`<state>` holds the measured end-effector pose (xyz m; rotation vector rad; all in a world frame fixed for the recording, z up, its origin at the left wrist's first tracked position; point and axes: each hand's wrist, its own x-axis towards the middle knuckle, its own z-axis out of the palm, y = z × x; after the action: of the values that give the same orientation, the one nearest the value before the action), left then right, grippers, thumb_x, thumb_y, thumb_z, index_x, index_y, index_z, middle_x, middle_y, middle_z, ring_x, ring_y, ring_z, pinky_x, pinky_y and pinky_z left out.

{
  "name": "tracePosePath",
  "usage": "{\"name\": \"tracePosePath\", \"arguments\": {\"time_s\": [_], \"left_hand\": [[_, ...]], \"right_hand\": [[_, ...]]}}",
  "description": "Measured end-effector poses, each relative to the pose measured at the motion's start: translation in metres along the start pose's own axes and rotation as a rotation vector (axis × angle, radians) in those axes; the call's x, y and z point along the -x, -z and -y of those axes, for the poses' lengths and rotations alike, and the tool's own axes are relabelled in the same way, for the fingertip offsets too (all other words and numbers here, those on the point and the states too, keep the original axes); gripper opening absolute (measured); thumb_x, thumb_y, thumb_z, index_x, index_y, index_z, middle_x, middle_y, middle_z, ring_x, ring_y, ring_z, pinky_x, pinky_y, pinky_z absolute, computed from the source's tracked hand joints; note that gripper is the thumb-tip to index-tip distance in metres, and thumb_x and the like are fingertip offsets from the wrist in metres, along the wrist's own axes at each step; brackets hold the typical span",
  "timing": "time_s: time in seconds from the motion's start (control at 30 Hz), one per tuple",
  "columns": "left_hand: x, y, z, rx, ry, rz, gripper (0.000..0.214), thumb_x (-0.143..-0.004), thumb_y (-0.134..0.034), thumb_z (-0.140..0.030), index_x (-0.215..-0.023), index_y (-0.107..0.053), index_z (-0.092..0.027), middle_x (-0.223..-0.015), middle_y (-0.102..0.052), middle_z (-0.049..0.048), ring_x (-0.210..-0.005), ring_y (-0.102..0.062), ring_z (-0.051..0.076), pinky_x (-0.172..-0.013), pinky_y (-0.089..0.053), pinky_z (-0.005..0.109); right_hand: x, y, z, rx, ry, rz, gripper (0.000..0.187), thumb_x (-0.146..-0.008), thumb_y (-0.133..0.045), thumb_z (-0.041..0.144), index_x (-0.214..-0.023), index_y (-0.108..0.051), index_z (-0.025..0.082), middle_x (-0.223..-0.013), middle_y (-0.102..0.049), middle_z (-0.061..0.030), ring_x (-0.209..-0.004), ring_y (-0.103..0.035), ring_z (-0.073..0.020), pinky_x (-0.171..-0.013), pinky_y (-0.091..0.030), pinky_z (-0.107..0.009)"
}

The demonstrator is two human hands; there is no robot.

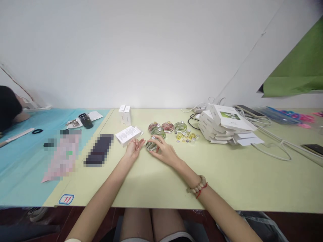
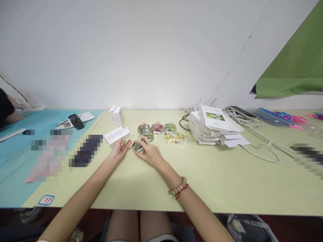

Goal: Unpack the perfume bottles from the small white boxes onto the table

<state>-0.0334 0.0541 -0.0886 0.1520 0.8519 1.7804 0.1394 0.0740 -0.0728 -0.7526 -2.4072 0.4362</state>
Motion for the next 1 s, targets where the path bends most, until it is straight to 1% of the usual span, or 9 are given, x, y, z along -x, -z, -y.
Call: {"name": "tracePosePath", "arguments": {"time_s": [0.17, 0.3, 0.37, 0.43, 0.5, 0.57, 0.63, 0.83, 1.0], "left_hand": [[0.004, -0.002, -0.008, 0.07, 0.069, 0.037, 0.033, -0.08, -0.037, 0.002, -0.052, -0.031, -0.016, -0.041, -0.028, -0.0088, -0.033, -0.032, 0.001, -0.073, -0.054, 0.026], [0.007, -0.003, -0.008, 0.123, 0.083, 0.053, 0.035, -0.084, -0.031, -0.002, -0.052, -0.029, -0.016, -0.041, -0.026, -0.0091, -0.031, -0.016, 0.003, -0.071, -0.054, 0.025], [0.007, -0.002, -0.008, 0.145, 0.09, 0.055, 0.034, -0.084, -0.031, -0.002, -0.053, -0.029, -0.016, -0.041, -0.025, -0.009, -0.032, -0.014, 0.003, -0.067, -0.053, 0.023], [0.008, -0.002, -0.009, 0.166, 0.101, 0.064, 0.033, -0.083, -0.032, -0.001, -0.054, -0.029, -0.016, -0.042, -0.025, -0.0085, -0.032, -0.015, 0.003, -0.055, -0.049, 0.017], [0.008, -0.002, -0.01, 0.182, 0.12, 0.084, 0.032, -0.081, -0.033, 0.0, -0.055, -0.029, -0.016, -0.044, -0.025, -0.0074, -0.033, -0.017, 0.004, -0.039, -0.036, 0.011], [0.009, -0.002, -0.012, 0.196, 0.141, 0.108, 0.031, -0.08, -0.035, 0.002, -0.055, -0.028, -0.017, -0.044, -0.025, -0.0064, -0.033, -0.02, 0.004, -0.031, -0.02, 0.012], [0.01, -0.002, -0.012, 0.207, 0.151, 0.127, 0.031, -0.078, -0.036, 0.003, -0.056, -0.027, -0.017, -0.045, -0.024, -0.0062, -0.033, -0.019, 0.005, -0.03, -0.013, 0.014], [0.007, 0.0, -0.009, 0.225, 0.145, 0.133, 0.029, -0.075, -0.036, 0.005, -0.058, -0.027, -0.017, -0.046, -0.023, -0.0067, -0.033, -0.018, 0.004, -0.032, -0.009, 0.016], [0.006, 0.0, -0.008, 0.225, 0.137, 0.123, 0.028, -0.073, -0.035, 0.005, -0.059, -0.027, -0.017, -0.046, -0.023, -0.007, -0.033, -0.02, 0.005, -0.032, -0.009, 0.016]], "right_hand": [[0.0, 0.002, 0.001, 0.045, -0.046, -0.076, 0.028, -0.081, -0.053, 0.037, -0.108, -0.055, 0.03, -0.125, -0.045, -0.0022, -0.059, -0.057, -0.0044, -0.057, -0.046, -0.021], [0.0, 0.002, -0.002, 0.099, -0.064, -0.123, 0.028, -0.081, -0.053, 0.04, -0.107, -0.057, 0.03, -0.124, -0.046, -0.0027, -0.056, -0.055, -0.0042, -0.056, -0.045, -0.022], [0.0, 0.001, -0.003, 0.122, -0.07, -0.139, 0.028, -0.081, -0.053, 0.04, -0.107, -0.057, 0.03, -0.123, -0.046, -0.0026, -0.055, -0.054, -0.004, -0.054, -0.044, -0.022], [-0.001, 0.001, -0.004, 0.129, -0.079, -0.155, 0.028, -0.081, -0.054, 0.04, -0.107, -0.058, 0.03, -0.123, -0.046, -0.0024, -0.055, -0.054, -0.004, -0.052, -0.043, -0.021], [-0.001, 0.001, -0.003, 0.115, -0.082, -0.171, 0.027, -0.08, -0.054, 0.039, -0.105, -0.058, 0.03, -0.123, -0.047, -0.0022, -0.056, -0.054, -0.0041, -0.051, -0.042, -0.021], [-0.001, 0.001, -0.001, 0.079, -0.078, -0.204, 0.026, -0.078, -0.056, 0.039, -0.102, -0.06, 0.029, -0.122, -0.047, -0.0025, -0.057, -0.054, -0.0048, -0.052, -0.042, -0.022], [-0.002, 0.003, 0.0, 0.011, -0.085, -0.286, 0.026, -0.077, -0.057, 0.039, -0.099, -0.06, 0.026, -0.118, -0.049, -0.0043, -0.059, -0.054, -0.0065, -0.052, -0.043, -0.022], [-0.001, 0.013, -0.008, -0.248, -0.184, -0.62, 0.024, -0.081, -0.043, 0.036, -0.093, -0.054, 0.019, -0.103, -0.051, -0.0078, -0.073, -0.055, -0.0137, -0.045, -0.04, -0.022], [-0.002, 0.018, -0.019, -0.194, -0.216, -0.619, 0.026, -0.081, -0.042, 0.039, -0.09, -0.054, 0.018, -0.089, -0.053, -0.0048, -0.059, -0.046, -0.0108, -0.052, -0.038, -0.025]]}}
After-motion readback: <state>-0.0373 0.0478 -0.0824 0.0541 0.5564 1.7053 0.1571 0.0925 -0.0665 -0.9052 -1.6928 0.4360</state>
